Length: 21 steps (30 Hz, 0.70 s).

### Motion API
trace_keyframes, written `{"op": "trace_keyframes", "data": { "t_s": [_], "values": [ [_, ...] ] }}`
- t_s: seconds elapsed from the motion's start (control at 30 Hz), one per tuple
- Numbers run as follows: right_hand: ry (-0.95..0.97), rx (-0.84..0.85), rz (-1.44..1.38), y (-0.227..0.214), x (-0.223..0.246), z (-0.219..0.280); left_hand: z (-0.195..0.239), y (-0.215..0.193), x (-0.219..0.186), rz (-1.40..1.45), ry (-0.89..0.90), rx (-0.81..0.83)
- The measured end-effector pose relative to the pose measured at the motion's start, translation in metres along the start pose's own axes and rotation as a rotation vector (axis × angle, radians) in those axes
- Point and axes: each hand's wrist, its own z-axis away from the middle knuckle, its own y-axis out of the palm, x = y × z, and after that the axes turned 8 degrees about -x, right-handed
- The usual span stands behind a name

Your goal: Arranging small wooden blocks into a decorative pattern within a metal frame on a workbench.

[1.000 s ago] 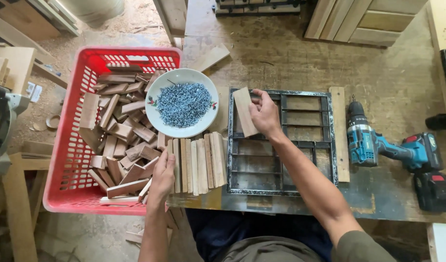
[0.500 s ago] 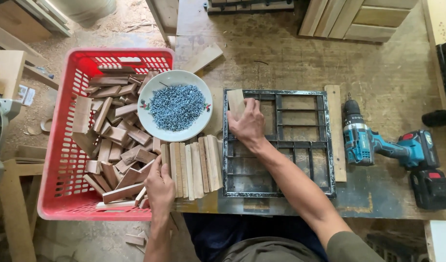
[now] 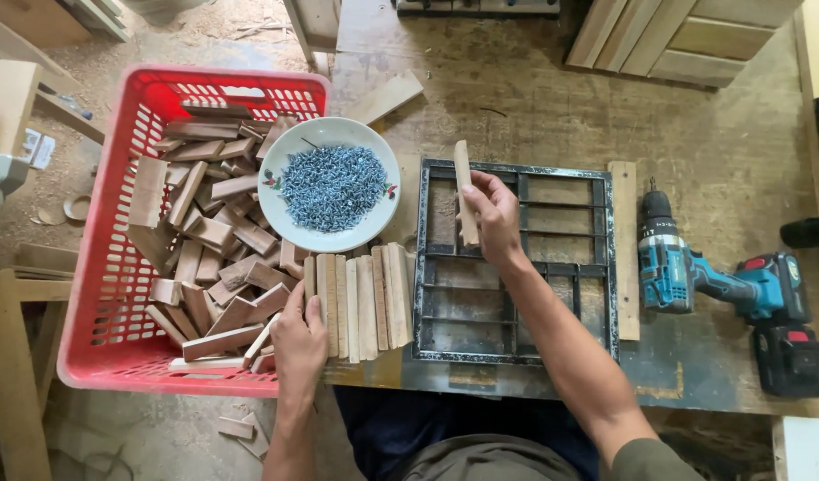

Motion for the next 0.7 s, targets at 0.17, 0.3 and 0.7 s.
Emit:
{"op": "trace_keyframes", "data": {
  "t_s": [0.17,0.3,0.7],
  "values": [
    [-0.112,-0.042,0.248,0.011,0.023,0.009,0.002,-0.001,-0.002,-0.082,0.0,-0.039],
    [-0.447,-0.027,1.032,0.04,0.004,0.014,-0.012,0.005,0.01,-0.115,0.004,-0.075],
    [-0.609,-0.027,1.268,0.031,-0.023,0.014,-0.007,-0.003,-0.005,-0.084,-0.017,-0.079]
  ]
}}
